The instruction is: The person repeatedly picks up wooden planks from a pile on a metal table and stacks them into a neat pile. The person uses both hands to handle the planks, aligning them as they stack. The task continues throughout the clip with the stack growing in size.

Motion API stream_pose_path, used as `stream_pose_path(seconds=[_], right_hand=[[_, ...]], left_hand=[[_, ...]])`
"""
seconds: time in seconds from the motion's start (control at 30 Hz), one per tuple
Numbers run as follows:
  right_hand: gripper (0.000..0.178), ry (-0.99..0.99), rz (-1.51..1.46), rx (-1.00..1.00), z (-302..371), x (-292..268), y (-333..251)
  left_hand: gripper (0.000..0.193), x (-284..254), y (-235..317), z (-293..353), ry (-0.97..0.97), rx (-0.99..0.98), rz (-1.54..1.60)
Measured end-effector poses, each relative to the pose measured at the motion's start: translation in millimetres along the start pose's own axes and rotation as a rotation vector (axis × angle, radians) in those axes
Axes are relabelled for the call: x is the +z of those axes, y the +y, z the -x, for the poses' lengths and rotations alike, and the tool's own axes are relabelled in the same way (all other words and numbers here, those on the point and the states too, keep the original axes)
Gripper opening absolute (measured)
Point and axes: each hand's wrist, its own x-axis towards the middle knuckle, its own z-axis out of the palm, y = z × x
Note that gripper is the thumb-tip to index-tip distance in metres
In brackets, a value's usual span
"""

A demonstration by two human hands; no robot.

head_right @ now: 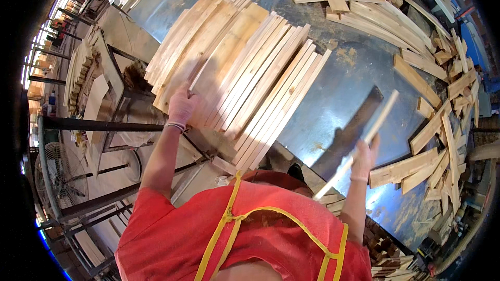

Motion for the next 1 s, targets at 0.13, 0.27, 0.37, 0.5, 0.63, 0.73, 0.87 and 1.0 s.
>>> stream_pose_path(seconds=[0.13, 0.27, 0.37, 0.5, 0.63, 0.73, 0.87, 1.0], right_hand=[[0.073, -0.295, -0.042, 0.125, 3, 109, 21], [0.081, -0.657, -0.029, 0.159, 56, 200, 1], [0.073, -0.73, -0.102, 0.215, 58, 203, -4], [0.074, -0.711, 0.068, 0.253, 51, 185, 11], [0.08, -0.787, 0.138, 0.208, 57, 174, 13], [0.084, -0.829, 0.158, 0.174, 45, 174, 32], [0.089, -0.987, 0.18, 0.193, 34, 165, 24], [0.09, -1.048, 0.133, 0.158, 15, 163, 63]], left_hand=[[0.043, 7, -20, 56, 0.314, 0.377, -0.137], [0.056, 68, -67, 129, -0.494, -0.456, 0.593], [0.058, 104, -54, 122, -0.481, -0.847, 1.362], [0.058, 123, -34, 115, -0.458, -0.918, 1.757], [0.073, 45, 6, 121, -0.471, -0.901, 1.787], [0.087, -8, 5, 103, -0.45, -0.725, 1.596], [0.093, -52, 62, 27, -0.857, -0.361, 1.506], [0.075, -31, 150, -40, -0.907, -0.183, 0.805]])
